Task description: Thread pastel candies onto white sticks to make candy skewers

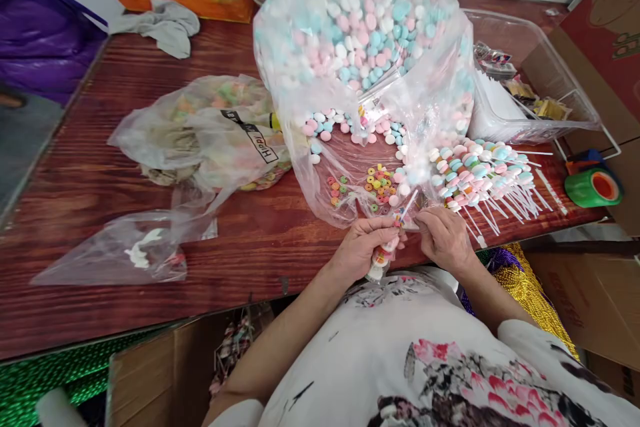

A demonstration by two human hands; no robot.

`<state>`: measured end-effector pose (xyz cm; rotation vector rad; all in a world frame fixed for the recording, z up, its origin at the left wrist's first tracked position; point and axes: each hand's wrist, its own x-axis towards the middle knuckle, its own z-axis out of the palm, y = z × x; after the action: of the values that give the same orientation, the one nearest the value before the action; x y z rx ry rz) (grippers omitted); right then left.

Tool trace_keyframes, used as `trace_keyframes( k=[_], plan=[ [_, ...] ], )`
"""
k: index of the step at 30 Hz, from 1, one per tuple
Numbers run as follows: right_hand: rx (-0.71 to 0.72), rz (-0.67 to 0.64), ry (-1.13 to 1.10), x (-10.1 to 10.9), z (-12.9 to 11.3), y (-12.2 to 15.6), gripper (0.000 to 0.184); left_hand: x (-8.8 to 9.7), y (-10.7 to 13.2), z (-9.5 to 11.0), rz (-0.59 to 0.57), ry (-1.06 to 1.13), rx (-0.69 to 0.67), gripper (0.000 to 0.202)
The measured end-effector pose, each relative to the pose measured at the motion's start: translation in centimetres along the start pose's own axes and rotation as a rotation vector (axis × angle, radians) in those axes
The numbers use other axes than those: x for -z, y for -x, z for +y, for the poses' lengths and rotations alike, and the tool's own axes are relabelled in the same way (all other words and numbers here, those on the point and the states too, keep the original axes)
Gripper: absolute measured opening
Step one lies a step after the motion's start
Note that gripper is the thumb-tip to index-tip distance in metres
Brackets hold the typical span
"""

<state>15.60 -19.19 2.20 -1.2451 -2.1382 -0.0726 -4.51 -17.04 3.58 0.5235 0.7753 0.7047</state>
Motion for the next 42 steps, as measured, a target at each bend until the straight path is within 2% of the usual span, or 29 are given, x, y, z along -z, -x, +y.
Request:
trace_keyframes(
  k=[2,4,7,9,12,15,17,20,23,25,27,29,30,33,35,37,42],
  plan=[
    [-0.09,-0.037,-0.08,0.1,0.3,0.2,0.014,0.7,-0.5,-0.3,0.032,0.038,0.008,0.026],
    [-0.237,-0.082,-0.254,0.5,0.8,0.2,0.014,1.5,-0.7,-0.4,0.043,0.043,0.042,0.026],
    [-0.41,-0.125,-0.573,1.1,1.0,-0.5,0.017,2.0,-0.5,-0.2,-0.014,-0.008,0.108,0.025],
    [-0.422,-0.197,-0.765,1.1,0.7,-1.4,0.019,1.8,-0.1,-0.1,-0.056,-0.057,0.122,0.024],
    [-0.464,-0.385,-1.057,0.2,-0.1,-2.5,0.024,1.2,0.8,-0.1,-0.071,-0.127,0.072,0.022],
    [-0.584,-0.46,-1.267,-0.9,-0.9,-2.8,0.027,1.2,1.9,-0.2,-0.016,-0.185,-0.015,0.019],
    [-0.593,-0.508,-1.331,-1.6,-1.3,-2.7,0.027,1.5,2.6,-0.2,0.036,-0.238,-0.059,0.018],
    [-0.597,-0.549,-1.334,-2.5,-1.6,-2.5,0.027,2.1,3.3,-0.1,0.095,-0.301,-0.11,0.018],
    [-0.642,-0.475,-1.266,-2.8,-1.6,-2.3,0.022,2.6,3.6,0.1,0.143,-0.346,-0.144,0.02],
    [-0.652,-0.314,-1.205,-2.6,-1.5,-1.9,0.015,2.8,3.6,0.0,0.2,-0.345,-0.153,0.025],
    [-0.631,-0.069,-1.095,-2.0,-1.8,-1.5,0.006,3.0,3.3,-0.2,0.256,-0.292,-0.155,0.032],
    [-0.53,0.1,-0.938,-1.6,-2.5,-1.3,0.01,2.9,2.8,-0.6,0.279,-0.235,-0.16,0.037],
    [-0.436,0.12,-0.856,-1.5,-3.0,-1.2,0.016,2.8,2.5,-0.7,0.273,-0.224,-0.165,0.036],
    [-0.096,0.071,-0.612,-2.2,-4.4,-1.6,0.031,2.3,1.9,-1.3,0.255,-0.211,-0.205,0.028],
    [0.022,0.041,-0.5,-3.1,-4.9,-1.9,0.037,2.1,1.9,-1.5,0.271,-0.172,-0.221,0.025],
    [0.034,0.014,-0.474,-3.9,-5.1,-2.2,0.039,2.3,2.1,-1.8,0.276,-0.143,-0.21,0.022],
    [-0.06,-0.067,-0.592,-4.5,-5.3,-2.5,0.032,3.4,3.1,-2.3,0.246,-0.175,-0.215,0.019]
  ],
)
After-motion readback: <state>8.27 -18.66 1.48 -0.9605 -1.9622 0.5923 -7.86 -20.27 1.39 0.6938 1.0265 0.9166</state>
